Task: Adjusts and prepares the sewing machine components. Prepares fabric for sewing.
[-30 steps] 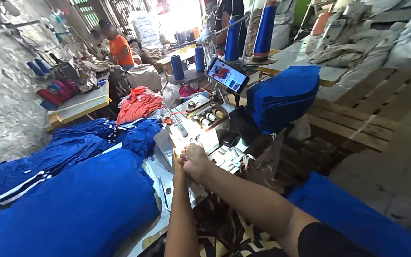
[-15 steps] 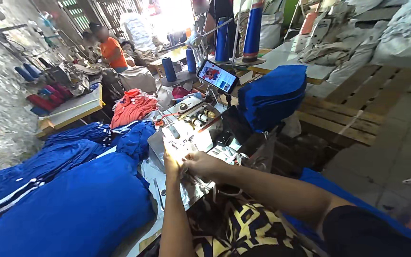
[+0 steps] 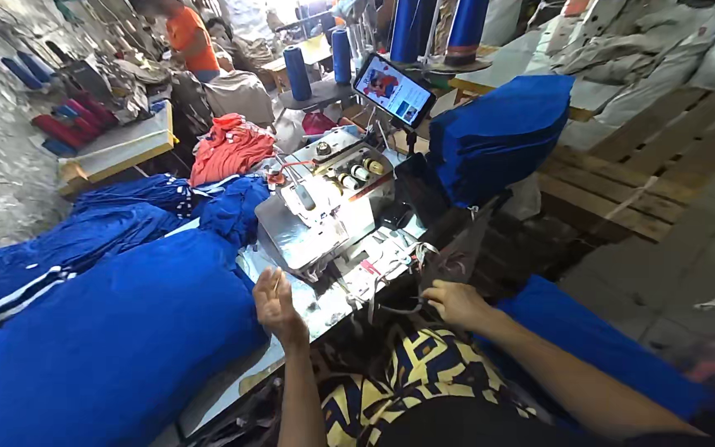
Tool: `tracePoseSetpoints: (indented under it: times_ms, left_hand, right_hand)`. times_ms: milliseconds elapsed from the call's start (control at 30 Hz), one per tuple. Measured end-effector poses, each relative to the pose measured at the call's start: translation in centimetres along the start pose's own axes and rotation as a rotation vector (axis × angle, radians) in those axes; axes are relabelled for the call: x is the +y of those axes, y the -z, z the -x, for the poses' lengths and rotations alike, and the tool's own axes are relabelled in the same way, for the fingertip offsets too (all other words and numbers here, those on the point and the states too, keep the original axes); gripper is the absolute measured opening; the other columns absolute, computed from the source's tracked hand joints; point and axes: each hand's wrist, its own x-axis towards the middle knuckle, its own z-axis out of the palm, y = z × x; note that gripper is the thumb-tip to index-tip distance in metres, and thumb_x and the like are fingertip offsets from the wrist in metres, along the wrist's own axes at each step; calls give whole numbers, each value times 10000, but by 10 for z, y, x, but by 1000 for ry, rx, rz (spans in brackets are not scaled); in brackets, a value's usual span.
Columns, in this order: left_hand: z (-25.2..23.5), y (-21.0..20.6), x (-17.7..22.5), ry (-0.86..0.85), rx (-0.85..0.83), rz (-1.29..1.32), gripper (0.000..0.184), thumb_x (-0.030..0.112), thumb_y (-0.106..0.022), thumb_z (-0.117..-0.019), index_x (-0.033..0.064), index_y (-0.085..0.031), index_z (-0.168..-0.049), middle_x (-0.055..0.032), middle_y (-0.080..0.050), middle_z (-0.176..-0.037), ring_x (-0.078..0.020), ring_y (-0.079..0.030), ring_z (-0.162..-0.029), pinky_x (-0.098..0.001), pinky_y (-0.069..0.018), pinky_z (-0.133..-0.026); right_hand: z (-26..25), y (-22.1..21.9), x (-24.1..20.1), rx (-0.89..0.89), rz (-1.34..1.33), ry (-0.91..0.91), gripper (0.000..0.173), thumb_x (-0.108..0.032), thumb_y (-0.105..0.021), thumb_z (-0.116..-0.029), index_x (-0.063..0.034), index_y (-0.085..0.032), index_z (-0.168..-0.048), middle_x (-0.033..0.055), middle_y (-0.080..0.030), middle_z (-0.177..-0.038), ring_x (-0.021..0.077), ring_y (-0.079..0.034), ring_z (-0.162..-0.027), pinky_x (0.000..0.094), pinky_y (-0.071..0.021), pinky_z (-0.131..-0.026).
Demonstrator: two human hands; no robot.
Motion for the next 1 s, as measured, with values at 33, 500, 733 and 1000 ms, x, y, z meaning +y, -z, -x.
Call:
tracePoseSetpoints:
  times_ms: [33,500,733,1000]
  left_hand:
    - [8,6,-3,-47,30,-3,414,102,-517,-954,-171,-472,-1261,-98,-624,-1211,-64,-624,-1118,-269,-513,-1002]
    - [-4,39,31,424,-404,-1113,363,47,-540,-1023,-105,-570,-1353,-322,-552,-1383,-440,-570,-1278,-504,-454,-1092]
    - [-4,29,10,422,-343,-1107,305,-43,-528,-999,-129,-614,-1278,-355,-580,-1301,-468,-579,-1240,-519,-457,-1080]
    - [24,77,61,413,-509,-786,263,-43,-570,-954,-120,-656,-1190,-273,-682,-1117,-328,-692,-934,-471,-562,-856]
  right_hand:
    - [-10,-7,-4,-6,112,55,300,-21,-546,-993,4,-696,-1252,270,-655,-1218,461,-627,-1143,613,-490,-950]
    - [-66,-25,-14,-284,330,246,299,36,-583,-961,70,-656,-1249,308,-663,-1187,491,-624,-1142,621,-458,-982]
    - [-77,-53,-7,-162,239,448,171,23,-561,-975,83,-700,-1056,293,-709,-992,491,-694,-954,638,-525,-820]
    - [-61,-50,-20,-97,56,357,261,-42,-501,-1023,115,-698,-1091,307,-701,-1087,459,-678,-1068,571,-498,-954]
